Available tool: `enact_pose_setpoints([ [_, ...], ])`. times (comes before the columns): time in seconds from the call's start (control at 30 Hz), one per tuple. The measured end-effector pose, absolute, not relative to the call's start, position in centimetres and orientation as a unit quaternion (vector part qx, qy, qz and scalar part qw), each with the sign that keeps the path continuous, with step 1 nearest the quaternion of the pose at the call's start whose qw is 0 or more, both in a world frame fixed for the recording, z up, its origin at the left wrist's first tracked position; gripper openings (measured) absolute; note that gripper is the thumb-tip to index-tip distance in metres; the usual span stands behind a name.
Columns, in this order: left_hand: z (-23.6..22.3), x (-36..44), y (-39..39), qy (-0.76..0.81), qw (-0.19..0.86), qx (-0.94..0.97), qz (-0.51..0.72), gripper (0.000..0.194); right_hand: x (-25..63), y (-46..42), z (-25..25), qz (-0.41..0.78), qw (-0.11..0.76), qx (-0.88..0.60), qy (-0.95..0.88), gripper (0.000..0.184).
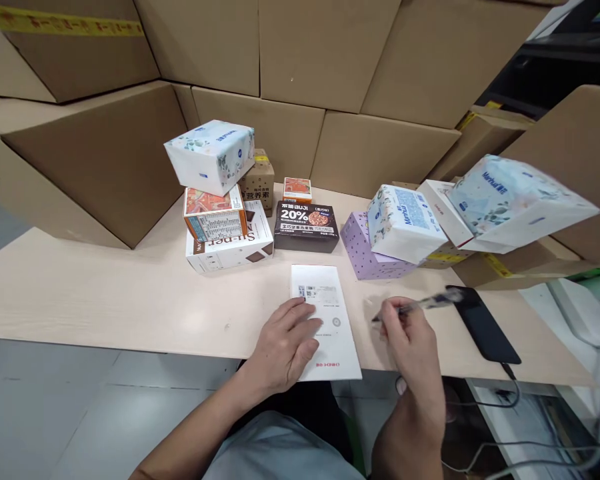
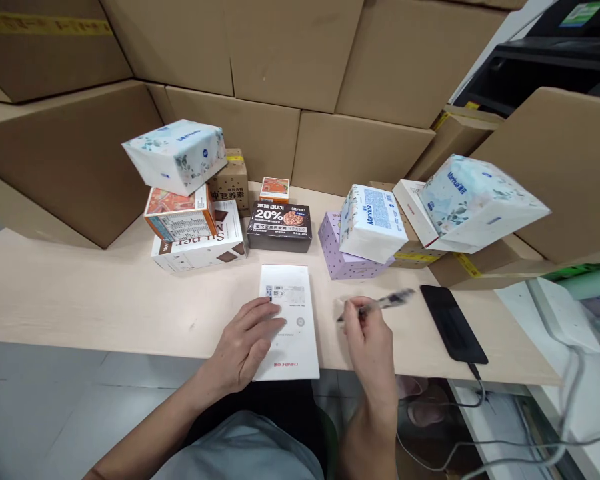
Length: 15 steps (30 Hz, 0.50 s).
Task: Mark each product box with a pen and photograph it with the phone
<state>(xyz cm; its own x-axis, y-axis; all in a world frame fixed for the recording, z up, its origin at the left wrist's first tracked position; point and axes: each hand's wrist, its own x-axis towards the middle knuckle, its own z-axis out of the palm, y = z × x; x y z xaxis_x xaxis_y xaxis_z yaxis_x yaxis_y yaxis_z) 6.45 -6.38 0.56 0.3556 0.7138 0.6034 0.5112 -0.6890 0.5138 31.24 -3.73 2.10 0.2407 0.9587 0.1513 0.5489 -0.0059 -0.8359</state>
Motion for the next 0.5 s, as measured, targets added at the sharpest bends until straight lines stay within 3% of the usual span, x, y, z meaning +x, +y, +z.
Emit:
enact_pose_setpoints([
  [0.1,0.4,6.6,-6.4,0.390,0.101,0.806,0.433,0.039,32.7,-3.9,2.3,0.251,0.260,-0.662,-0.657,0.034],
  [0.2,0.3,6.7,-6.4,0.397,0.102,0.805,0.428,0.037,32.5,-3.5,2.0,0.233,0.188,-0.648,-0.700,0.035],
  [0.37,0.3,6.7,-6.5,0.407,0.101,0.802,0.426,0.036,31.1,-2.7,1.1,0.180,0.194,-0.662,-0.701,0.038],
  [0.5,0.3,6.6,-6.4,0.409,0.092,0.802,0.425,0.034,32.3,-3.0,0.7,0.167,0.265,-0.695,-0.647,0.049],
])
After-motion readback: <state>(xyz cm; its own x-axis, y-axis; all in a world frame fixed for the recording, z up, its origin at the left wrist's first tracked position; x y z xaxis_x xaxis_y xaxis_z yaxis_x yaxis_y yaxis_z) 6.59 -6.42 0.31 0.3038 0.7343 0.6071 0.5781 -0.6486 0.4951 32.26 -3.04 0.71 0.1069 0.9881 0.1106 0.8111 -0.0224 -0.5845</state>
